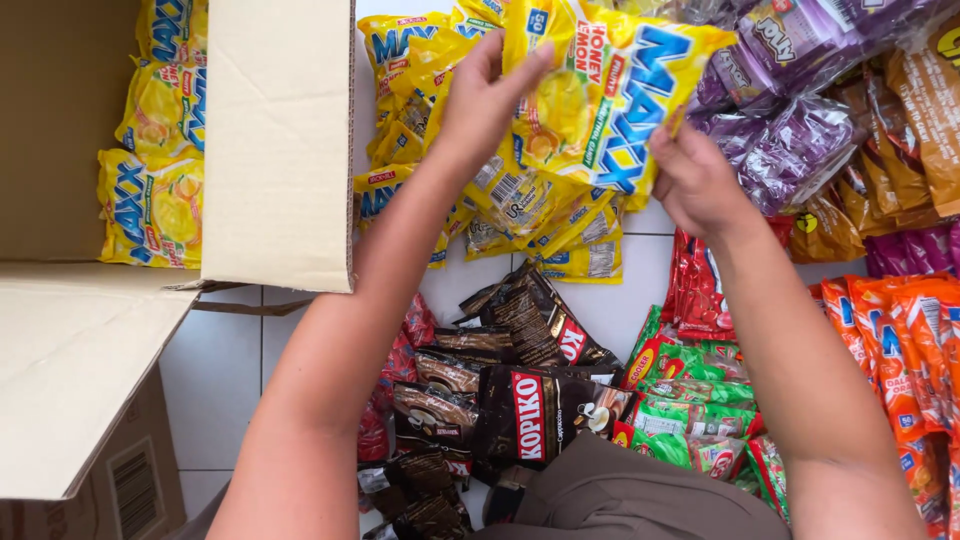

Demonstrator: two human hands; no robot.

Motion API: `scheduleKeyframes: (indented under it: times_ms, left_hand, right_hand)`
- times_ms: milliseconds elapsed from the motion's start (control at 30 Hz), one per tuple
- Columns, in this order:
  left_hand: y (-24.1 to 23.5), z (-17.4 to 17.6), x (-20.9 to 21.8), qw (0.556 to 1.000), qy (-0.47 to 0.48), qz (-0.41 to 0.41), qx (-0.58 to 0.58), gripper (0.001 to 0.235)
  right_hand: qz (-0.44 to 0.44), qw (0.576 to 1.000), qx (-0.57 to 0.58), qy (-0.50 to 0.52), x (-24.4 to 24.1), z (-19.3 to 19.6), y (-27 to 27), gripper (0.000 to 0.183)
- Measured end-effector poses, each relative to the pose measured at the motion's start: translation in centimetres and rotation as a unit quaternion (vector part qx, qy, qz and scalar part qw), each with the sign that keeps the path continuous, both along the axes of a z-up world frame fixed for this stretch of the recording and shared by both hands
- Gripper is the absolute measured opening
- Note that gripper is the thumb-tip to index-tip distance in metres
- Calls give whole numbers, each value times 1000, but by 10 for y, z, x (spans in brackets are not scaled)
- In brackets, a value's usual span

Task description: Packing individual bags of candy from piles on the floor into a cardboard box.

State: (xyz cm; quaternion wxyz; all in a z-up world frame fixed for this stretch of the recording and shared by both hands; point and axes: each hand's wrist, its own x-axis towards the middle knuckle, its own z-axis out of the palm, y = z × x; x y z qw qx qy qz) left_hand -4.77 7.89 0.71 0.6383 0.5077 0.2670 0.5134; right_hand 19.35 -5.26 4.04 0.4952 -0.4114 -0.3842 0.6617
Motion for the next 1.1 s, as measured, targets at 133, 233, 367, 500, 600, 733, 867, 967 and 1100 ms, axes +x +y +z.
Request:
scheduleKeyframes:
  times_ms: [133,233,367,500,600,733,867,967,1100]
  left_hand:
    - [-7,-36,1,961,240,139,-6,28]
    - [-12,-58,-3,893,394,215,15,36]
    - [-14,-73,-3,885,430,163,-74,33]
    - [-15,-82,8,917,353,174,-65,38]
    - [-30,-56,25,938,295,167,-69,53]
    - [-42,-6,39,923,325,201,-52,52]
    - [-51,50,52,932,283,224,-4,71]
    - [-51,104,52,964,175,196,-37,71]
    - [-27,159,32,977,132,97,-140,75]
  right_hand:
    - [-41,989,-86,-115,7,-57,10,43]
    - [-67,953,-91,-282,13,-72,12,36]
    - [-85,975,-134,-158,19,-75,19,30]
    - [-136,979,-133,-68,25,-84,28,30]
    - [-120,978,-134,-102,19,-67,28,30]
    - [-109,975,-105,-162,14,-25,17,27]
    - [-141,979,-70,-133,10,31,9,26]
    - [-146,984,-32,-102,4,70,2,27]
    - [-142,988,15,-54,-9,106,-4,30]
